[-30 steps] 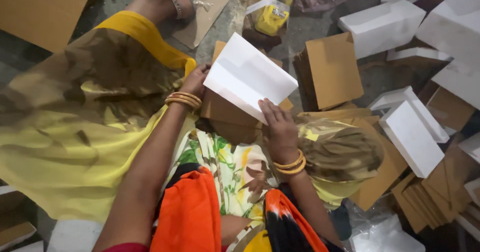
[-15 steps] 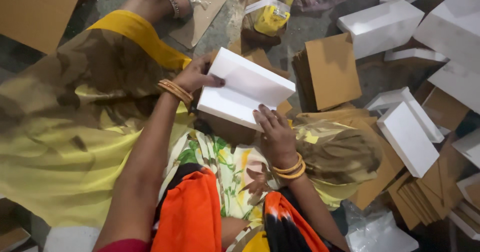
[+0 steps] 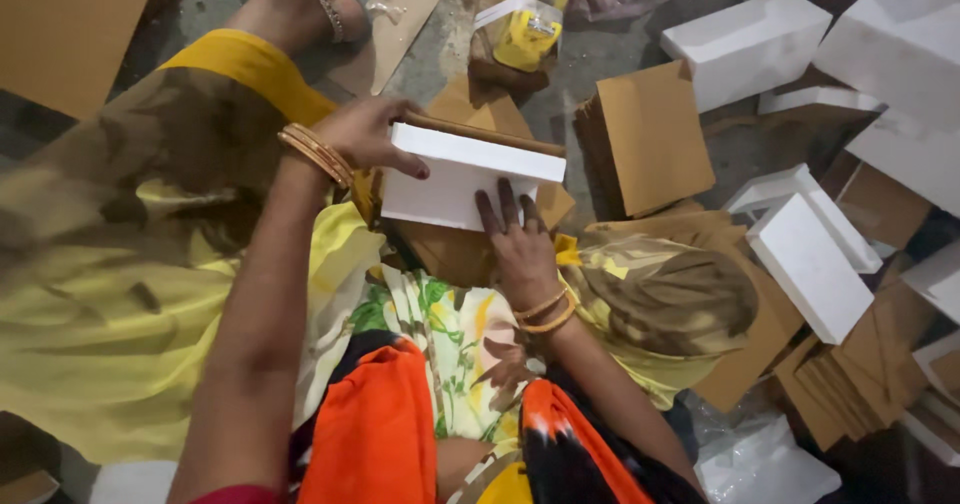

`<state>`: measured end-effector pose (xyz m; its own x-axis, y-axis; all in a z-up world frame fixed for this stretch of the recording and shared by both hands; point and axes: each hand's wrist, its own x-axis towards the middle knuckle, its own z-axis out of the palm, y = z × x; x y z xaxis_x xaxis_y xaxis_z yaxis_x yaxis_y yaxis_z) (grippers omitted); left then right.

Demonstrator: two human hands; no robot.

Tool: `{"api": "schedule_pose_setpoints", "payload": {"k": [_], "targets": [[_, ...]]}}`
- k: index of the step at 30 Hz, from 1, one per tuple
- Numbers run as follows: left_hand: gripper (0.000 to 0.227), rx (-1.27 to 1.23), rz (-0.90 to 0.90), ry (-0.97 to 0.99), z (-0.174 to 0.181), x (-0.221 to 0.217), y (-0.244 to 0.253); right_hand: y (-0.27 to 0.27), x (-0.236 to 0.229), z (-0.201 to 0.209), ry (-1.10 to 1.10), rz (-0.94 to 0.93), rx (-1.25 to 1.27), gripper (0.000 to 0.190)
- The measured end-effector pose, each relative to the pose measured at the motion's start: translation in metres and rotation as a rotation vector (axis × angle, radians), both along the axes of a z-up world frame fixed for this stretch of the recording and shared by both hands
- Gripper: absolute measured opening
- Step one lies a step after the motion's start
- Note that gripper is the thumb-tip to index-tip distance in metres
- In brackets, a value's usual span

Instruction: The person sits on the floor and assembles small cardboard boxes by folding the flaps and securing them with tape. They repeatedly pick up flat cardboard pieces, fold them into box shapes, and use a tape dispenser to seal the edges.

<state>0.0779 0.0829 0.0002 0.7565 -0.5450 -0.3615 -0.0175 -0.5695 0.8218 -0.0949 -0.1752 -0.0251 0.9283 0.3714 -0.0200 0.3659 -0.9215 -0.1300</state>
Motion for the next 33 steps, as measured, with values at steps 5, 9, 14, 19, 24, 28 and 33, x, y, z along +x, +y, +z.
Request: {"api": "schedule_pose_setpoints", "payload": {"k": [5, 9, 14, 19, 24, 28, 33], "targets": [[0.078, 0.27, -0.162, -0.243, 0.037, 0.005, -0.017, 0.01, 0.014, 0.013, 0.131, -0.035, -0.08, 0.099], [0.049, 0.534, -0.28, -0.459, 0.016, -0.007, -0.055, 0.015, 0.015, 0.015, 0.06, -0.061, -0.104, 0.094], [0.034, 0.383, 0.01, -0.868, -0.014, -0.054, -0.079, -0.006, 0.02, 0.005, 0.014, -0.127, 0.154, 0.065], [0.032, 0.331, 0.052, -0.868, -0.011, -0.062, -0.078, -0.096, 0.06, -0.002, 0.401, -0.531, 0.802, 0.025], [0.035, 0.351, 0.092, -0.913, -0.005, -0.057, -0.085, -0.153, 0.11, -0.011, -0.023, -0.688, 0.06, 0.046], [0.039, 0.334, 0.053, -0.886, -0.003, -0.055, -0.08, -0.161, 0.121, -0.034, 0.002, -0.787, -0.048, 0.049], [0.036, 0.367, 0.013, -0.875, -0.01, -0.052, -0.076, -0.193, 0.129, -0.038, 0.098, -0.75, 0.052, 0.051]]}}
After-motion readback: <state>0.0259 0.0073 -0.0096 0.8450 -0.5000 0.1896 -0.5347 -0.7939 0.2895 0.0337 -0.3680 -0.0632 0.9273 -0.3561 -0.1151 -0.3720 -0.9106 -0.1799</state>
